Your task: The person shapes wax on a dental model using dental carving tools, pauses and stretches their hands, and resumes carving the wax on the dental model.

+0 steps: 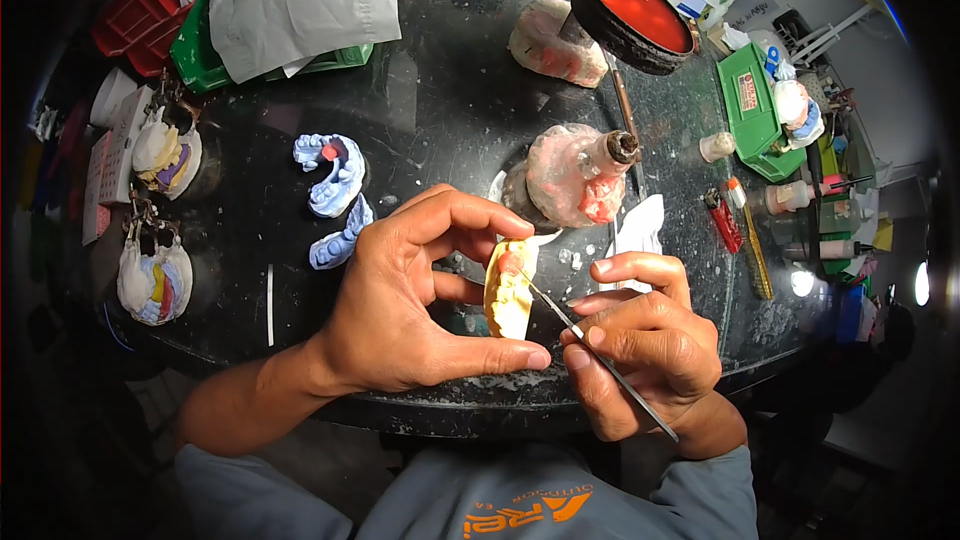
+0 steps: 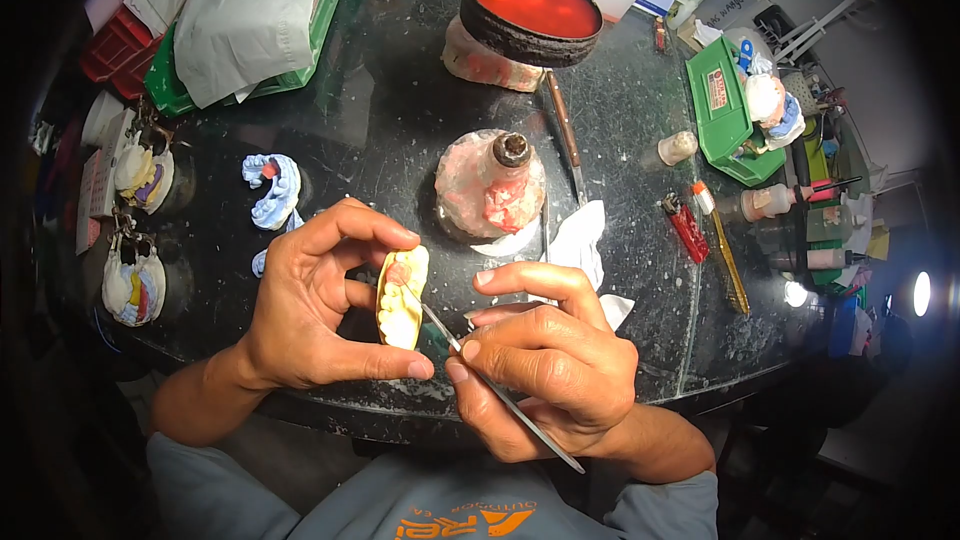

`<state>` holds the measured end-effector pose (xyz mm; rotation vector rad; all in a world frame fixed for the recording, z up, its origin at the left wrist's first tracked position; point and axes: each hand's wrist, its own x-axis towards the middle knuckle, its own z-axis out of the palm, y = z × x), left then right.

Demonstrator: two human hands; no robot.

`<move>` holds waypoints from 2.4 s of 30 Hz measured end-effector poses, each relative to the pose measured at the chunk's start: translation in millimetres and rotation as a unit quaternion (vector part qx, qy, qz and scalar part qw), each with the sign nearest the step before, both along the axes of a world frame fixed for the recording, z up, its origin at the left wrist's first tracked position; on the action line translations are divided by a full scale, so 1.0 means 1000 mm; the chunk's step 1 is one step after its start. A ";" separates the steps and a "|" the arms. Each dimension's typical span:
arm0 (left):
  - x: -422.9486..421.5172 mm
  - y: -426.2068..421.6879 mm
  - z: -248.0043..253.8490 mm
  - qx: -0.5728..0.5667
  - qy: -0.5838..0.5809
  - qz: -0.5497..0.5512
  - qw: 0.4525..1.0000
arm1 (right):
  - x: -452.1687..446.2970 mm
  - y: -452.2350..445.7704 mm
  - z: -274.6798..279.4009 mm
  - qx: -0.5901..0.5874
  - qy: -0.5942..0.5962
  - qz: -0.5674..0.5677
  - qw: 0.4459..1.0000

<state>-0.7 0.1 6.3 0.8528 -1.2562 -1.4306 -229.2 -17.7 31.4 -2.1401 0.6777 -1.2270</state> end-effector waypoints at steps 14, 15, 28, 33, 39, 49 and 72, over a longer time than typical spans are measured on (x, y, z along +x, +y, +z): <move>0.000 0.000 -0.001 0.001 -0.006 0.000 1.000 | -0.001 -0.001 0.000 -0.002 0.004 0.009 1.000; 0.000 0.000 -0.001 0.000 -0.008 -0.001 1.000 | -0.001 -0.001 -0.001 -0.003 0.003 0.008 1.000; 0.000 0.000 0.000 -0.026 -0.042 0.013 0.999 | -0.003 -0.002 0.005 0.022 -0.017 0.008 1.000; 0.000 0.000 0.001 -0.029 -0.082 0.014 0.996 | -0.008 -0.007 0.000 0.039 -0.036 0.014 0.998; 0.005 -0.001 0.009 0.158 0.060 -0.072 0.983 | -0.018 -0.008 -0.002 0.064 -0.026 0.016 0.997; 0.013 -0.002 0.001 0.255 0.199 -0.105 0.940 | -0.012 -0.007 -0.002 0.079 -0.099 -0.006 0.992; 0.013 -0.003 0.006 0.193 0.178 -0.074 0.962 | -0.047 -0.046 0.024 -0.067 0.017 -0.166 0.984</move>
